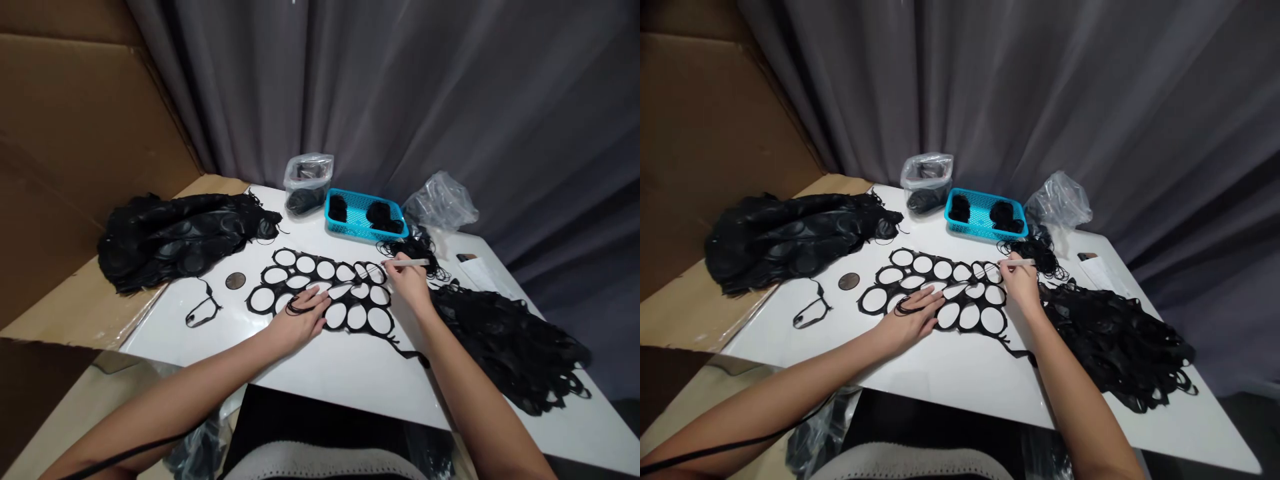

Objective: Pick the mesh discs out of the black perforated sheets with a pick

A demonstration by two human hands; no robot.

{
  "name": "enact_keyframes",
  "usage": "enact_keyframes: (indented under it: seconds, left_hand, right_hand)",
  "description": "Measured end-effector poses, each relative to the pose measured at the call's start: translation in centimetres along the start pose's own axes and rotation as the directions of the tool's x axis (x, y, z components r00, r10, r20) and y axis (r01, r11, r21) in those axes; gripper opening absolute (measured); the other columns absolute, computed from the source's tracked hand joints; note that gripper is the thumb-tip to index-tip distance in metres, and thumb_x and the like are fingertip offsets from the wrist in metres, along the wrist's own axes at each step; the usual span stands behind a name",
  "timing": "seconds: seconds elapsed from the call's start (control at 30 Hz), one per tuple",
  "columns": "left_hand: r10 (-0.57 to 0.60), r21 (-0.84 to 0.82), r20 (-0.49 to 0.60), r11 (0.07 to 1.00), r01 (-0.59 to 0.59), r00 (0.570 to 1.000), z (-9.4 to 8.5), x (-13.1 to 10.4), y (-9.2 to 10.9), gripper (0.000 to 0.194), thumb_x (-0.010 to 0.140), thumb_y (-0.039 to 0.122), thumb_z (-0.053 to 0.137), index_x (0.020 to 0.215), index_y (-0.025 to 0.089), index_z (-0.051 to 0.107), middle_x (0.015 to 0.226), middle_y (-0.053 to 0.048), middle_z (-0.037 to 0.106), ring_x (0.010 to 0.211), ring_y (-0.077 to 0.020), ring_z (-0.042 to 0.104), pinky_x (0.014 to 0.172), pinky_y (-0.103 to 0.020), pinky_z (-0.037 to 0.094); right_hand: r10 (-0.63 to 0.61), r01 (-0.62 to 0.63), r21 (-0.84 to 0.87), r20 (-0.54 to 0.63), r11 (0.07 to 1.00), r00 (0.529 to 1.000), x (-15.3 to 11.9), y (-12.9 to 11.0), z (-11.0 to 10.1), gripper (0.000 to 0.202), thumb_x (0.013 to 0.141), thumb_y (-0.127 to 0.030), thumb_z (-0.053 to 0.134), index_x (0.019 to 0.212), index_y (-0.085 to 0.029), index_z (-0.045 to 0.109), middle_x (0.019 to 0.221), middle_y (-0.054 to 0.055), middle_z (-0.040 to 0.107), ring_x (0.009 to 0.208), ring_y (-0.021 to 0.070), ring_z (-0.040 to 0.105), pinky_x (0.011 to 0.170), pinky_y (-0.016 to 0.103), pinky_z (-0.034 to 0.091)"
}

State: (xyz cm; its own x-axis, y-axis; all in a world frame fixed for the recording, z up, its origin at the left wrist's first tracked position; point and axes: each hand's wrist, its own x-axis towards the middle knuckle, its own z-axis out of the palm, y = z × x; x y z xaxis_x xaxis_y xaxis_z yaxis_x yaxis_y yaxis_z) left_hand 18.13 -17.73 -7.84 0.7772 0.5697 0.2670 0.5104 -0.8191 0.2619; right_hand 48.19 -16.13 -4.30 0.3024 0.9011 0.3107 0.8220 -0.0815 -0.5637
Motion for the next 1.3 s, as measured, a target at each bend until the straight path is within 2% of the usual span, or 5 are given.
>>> enact_keyframes:
  seconds: [0.23,0.4,0.6,0.8,1.3]
  left_hand:
    - [-0.030,-0.093,0.009,0.995,0.031,1.000,-0.1,0.2,-0.4,0.042,0.096,0.026,0.055,0.136,0.015,0.054,0.145,-0.011,0.055,0.142,-0.0284,0.043,0.116,-0.043,0.040]
    - [-0.044,-0.096,-0.039,0.995,0.040,0.998,-1.6,-1.0,1.6,0.035,0.096,0.027,0.056,0.130,0.019,0.057,0.139,-0.010,0.057,0.132,-0.0261,0.051,0.111,-0.041,0.043]
    - [0.036,0.048,-0.084,0.998,-0.032,0.996,-0.7,-3.7,4.8,0.038,0.093,0.025,0.059,0.129,0.013,0.055,0.126,-0.015,0.062,0.117,-0.0289,0.058,0.101,-0.043,0.049]
    - [0.029,0.091,-0.147,0.996,-0.015,0.989,0.9,-4.5,4.8,0.040,0.095,0.025,0.056,0.134,0.015,0.054,0.133,-0.013,0.061,0.124,-0.0288,0.056,0.104,-0.042,0.048]
    - [0.062,0.131,-0.182,0.991,-0.038,0.981,1.0,-4.6,4.6,0.038,0.097,0.024,0.053,0.133,0.011,0.056,0.133,-0.014,0.062,0.123,-0.0285,0.056,0.103,-0.042,0.050]
  right_hand:
    - [0.115,-0.140,-0.110,-0.208,0.984,0.971,-0.6,1.7,-2.9,0.015,0.081,-0.031,0.051,0.069,-0.022,0.052,0.063,0.004,0.058,0.061,0.0193,0.046,0.062,0.032,0.031]
    - [0.127,-0.161,0.298,0.129,0.941,0.983,-3.3,-1.4,-2.0,0.029,0.079,-0.044,0.061,0.065,-0.023,0.047,0.065,0.002,0.061,0.064,0.0178,0.051,0.060,0.028,0.036]
    - [-0.093,-0.168,0.490,0.465,0.855,0.880,-9.4,-6.9,0.7,0.017,0.086,-0.035,0.058,0.075,-0.022,0.056,0.094,0.004,0.073,0.084,0.0203,0.063,0.074,0.030,0.045]
    - [-0.136,-0.091,0.434,0.464,0.896,0.875,-11.8,-7.3,1.7,0.017,0.088,-0.029,0.054,0.072,-0.023,0.053,0.090,0.003,0.072,0.087,0.0208,0.063,0.082,0.034,0.045]
    - [-0.150,-0.050,0.418,0.432,0.907,0.889,-12.4,-7.1,2.0,0.015,0.090,-0.027,0.054,0.076,-0.023,0.058,0.091,0.002,0.071,0.092,0.0217,0.064,0.084,0.035,0.047]
